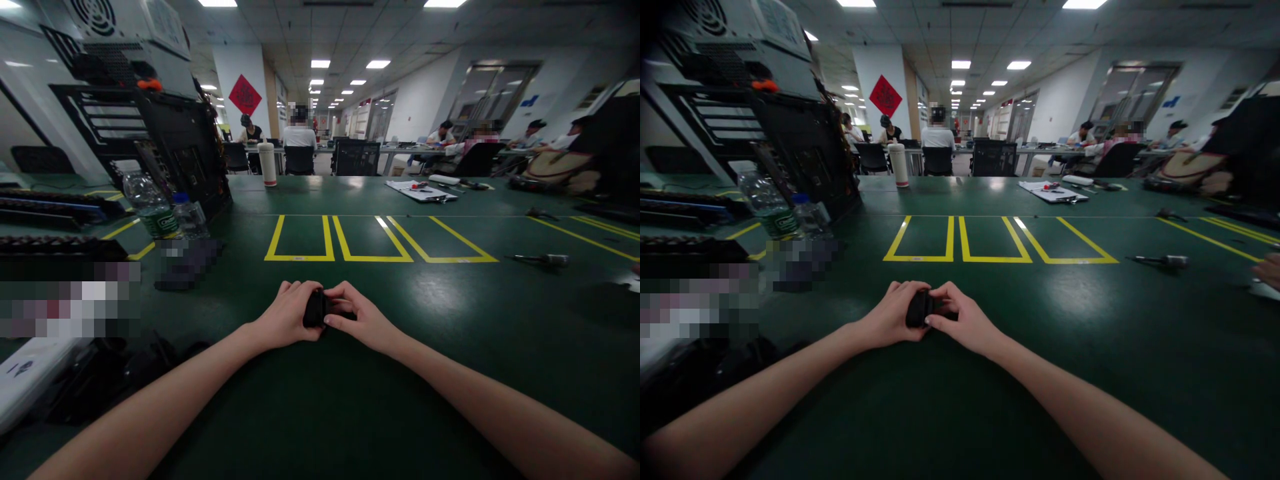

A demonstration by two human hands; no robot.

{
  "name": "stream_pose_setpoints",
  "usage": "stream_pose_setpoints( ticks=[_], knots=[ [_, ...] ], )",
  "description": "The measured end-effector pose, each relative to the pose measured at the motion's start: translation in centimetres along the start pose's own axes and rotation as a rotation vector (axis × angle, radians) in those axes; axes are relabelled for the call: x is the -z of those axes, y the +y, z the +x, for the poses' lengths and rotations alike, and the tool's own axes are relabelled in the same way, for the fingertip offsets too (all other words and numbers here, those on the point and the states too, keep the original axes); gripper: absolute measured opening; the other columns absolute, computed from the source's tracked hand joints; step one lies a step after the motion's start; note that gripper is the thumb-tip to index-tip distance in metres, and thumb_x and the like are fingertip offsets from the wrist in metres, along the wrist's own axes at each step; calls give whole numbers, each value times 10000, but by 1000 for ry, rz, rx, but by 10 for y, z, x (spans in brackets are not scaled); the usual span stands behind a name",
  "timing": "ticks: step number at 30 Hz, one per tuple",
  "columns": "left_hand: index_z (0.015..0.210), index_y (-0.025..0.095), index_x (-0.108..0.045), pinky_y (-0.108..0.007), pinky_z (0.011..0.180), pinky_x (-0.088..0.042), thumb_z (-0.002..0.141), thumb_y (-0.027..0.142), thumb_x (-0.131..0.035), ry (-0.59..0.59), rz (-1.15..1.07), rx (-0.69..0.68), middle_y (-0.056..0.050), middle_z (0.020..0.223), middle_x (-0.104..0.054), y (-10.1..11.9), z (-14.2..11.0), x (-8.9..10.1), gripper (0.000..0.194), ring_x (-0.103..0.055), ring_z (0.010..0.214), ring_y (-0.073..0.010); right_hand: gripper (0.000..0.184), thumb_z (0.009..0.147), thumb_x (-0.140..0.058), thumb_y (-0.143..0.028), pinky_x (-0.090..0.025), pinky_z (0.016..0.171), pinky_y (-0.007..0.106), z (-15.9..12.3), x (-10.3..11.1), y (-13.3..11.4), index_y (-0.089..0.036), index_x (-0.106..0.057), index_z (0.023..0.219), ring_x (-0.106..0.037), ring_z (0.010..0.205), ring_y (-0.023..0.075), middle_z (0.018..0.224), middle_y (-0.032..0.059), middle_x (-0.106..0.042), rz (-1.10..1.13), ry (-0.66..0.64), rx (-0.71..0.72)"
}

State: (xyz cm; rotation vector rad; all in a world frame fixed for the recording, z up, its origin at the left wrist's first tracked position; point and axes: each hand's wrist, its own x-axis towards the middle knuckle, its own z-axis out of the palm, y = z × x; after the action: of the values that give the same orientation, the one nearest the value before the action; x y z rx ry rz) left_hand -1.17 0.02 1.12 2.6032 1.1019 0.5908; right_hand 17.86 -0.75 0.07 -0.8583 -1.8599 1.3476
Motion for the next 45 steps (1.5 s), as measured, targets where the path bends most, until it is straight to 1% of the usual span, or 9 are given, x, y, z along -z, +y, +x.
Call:
stream_pose_setpoints(
  ticks=[3,7,12,18,24,29,37,42,45],
  knots=[
    [1137,186,-359,-364,777,-347,671,329,-625,-24,0,-3,-72,1037,-525,2,0,4,555,-502,917,-249,298,740,-597,-195,-464,843,373,0,1,1,-238,-462,1002,-534,975,174,1041,8,-468,-30,21,37],
    [1126,189,-362,-359,777,-344,665,333,-629,-4,1,-7,-64,1029,-525,-1,0,0,552,-501,904,-241,137,781,-548,-211,-450,867,361,1,0,1,-219,-508,912,-515,996,168,1022,6,-465,-38,62,61],
    [1114,190,-365,-358,779,-343,645,313,-645,24,2,0,-55,1016,-530,-2,1,-4,560,-504,899,-237,236,795,-534,-227,-454,858,377,1,-1,0,-233,-448,1015,-529,987,170,1038,18,-498,8,41,-6],
    [1132,189,-354,-357,785,-345,647,314,-647,-4,-2,-5,-61,1038,-522,-1,0,0,580,-501,914,-238,310,744,-591,-172,-435,881,372,-1,1,2,-239,-451,1012,-519,1003,169,1041,4,-479,-32,8,43],
    [1107,190,-375,-368,783,-342,623,312,-658,29,26,3,-58,1023,-534,-5,2,-7,574,-508,901,-245,116,775,-557,-212,-432,877,368,1,-1,1,-209,-513,882,-517,982,167,1005,10,-490,-73,101,74],
    [1112,197,-373,-368,782,-345,628,319,-657,31,9,10,-54,1014,-539,-5,2,-8,575,-512,900,-244,267,782,-550,-208,-429,890,382,1,-4,-1,-219,-445,1027,-531,997,169,1024,22,-525,-17,81,9],
    [1133,184,-365,-367,785,-348,666,315,-632,-34,-6,8,-70,1035,-525,6,-1,7,553,-502,919,-244,367,710,-635,-199,-451,855,384,-1,1,-1,-227,-431,1013,-542,983,179,1049,14,-500,-2,-1,-13],
    [1140,189,-364,-371,781,-349,675,316,-626,-38,-5,10,-75,1041,-527,8,-1,9,549,-504,923,-250,172,784,-546,-265,-470,828,374,1,0,0,-227,-479,939,-550,965,174,994,4,-515,81,44,-31],
    [1139,197,-360,-367,784,-347,669,318,-633,-27,-12,9,-68,1043,-530,3,0,4,557,-508,923,-247,175,786,-543,-245,-466,843,376,1,-1,-1,-227,-482,949,-546,966,170,1013,7,-518,79,68,-37]
  ],
)
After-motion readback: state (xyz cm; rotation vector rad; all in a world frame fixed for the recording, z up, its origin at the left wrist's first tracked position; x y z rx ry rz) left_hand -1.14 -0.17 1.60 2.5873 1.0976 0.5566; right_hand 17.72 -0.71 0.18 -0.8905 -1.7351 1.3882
